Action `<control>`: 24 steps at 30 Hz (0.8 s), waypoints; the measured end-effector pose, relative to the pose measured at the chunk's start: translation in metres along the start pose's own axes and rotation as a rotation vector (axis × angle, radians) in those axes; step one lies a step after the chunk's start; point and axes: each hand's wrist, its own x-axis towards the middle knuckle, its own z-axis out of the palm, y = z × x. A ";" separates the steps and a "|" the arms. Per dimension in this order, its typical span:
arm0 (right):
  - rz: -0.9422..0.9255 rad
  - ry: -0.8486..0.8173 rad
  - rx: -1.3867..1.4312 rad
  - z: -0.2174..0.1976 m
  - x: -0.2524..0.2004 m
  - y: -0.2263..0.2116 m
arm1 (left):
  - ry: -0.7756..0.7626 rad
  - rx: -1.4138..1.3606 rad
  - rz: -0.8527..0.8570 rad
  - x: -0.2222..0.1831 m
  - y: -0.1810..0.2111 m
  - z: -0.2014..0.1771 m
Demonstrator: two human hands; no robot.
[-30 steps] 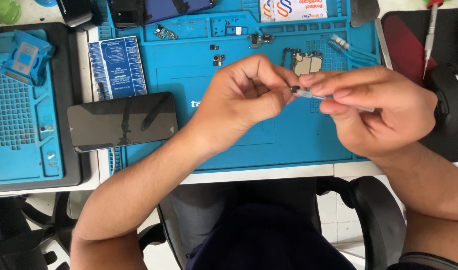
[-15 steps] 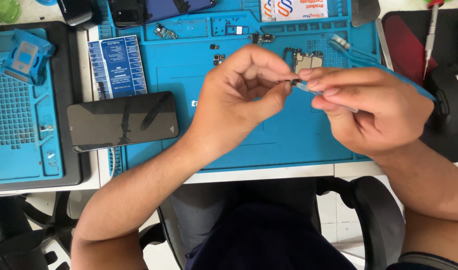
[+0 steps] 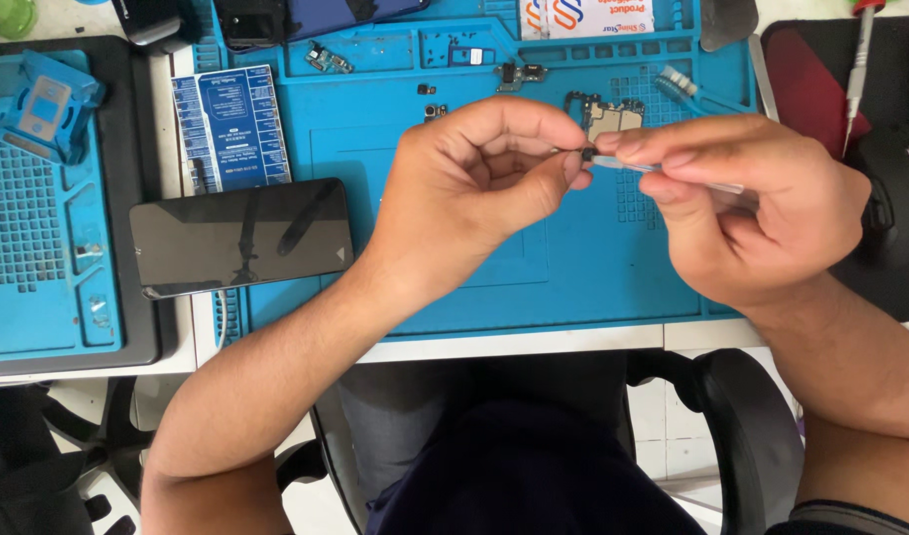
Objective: The person cleans a small electronic component using a cotton swab, then attaches it to a larger circuit board. They repeat this cleaning and attaching process with several other small components on the blue work mat.
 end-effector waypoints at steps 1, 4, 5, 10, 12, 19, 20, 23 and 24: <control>-0.003 0.001 0.005 0.000 0.000 0.001 | 0.000 0.001 0.005 0.000 0.000 0.000; -0.016 0.002 0.011 0.000 0.001 0.002 | 0.004 0.012 0.008 0.000 0.001 0.001; -0.020 0.001 0.010 0.000 0.001 0.002 | 0.006 0.018 0.007 0.000 0.001 0.001; 0.003 -0.005 -0.005 0.001 0.000 -0.001 | 0.023 0.048 -0.011 -0.001 0.003 0.002; -0.009 -0.021 -0.016 0.002 0.000 -0.002 | 0.034 0.100 0.000 -0.001 0.004 0.003; 0.044 -0.015 -0.004 0.004 -0.002 -0.001 | 0.047 0.262 0.109 -0.005 0.007 0.008; 0.048 -0.008 -0.001 0.005 -0.002 -0.001 | 0.048 0.271 0.108 -0.005 0.008 0.007; 0.026 0.013 -0.001 0.005 -0.001 0.001 | 0.041 0.337 0.135 -0.006 0.010 0.008; 0.034 0.014 0.000 0.004 -0.001 0.002 | 0.039 0.353 0.143 -0.006 0.010 0.008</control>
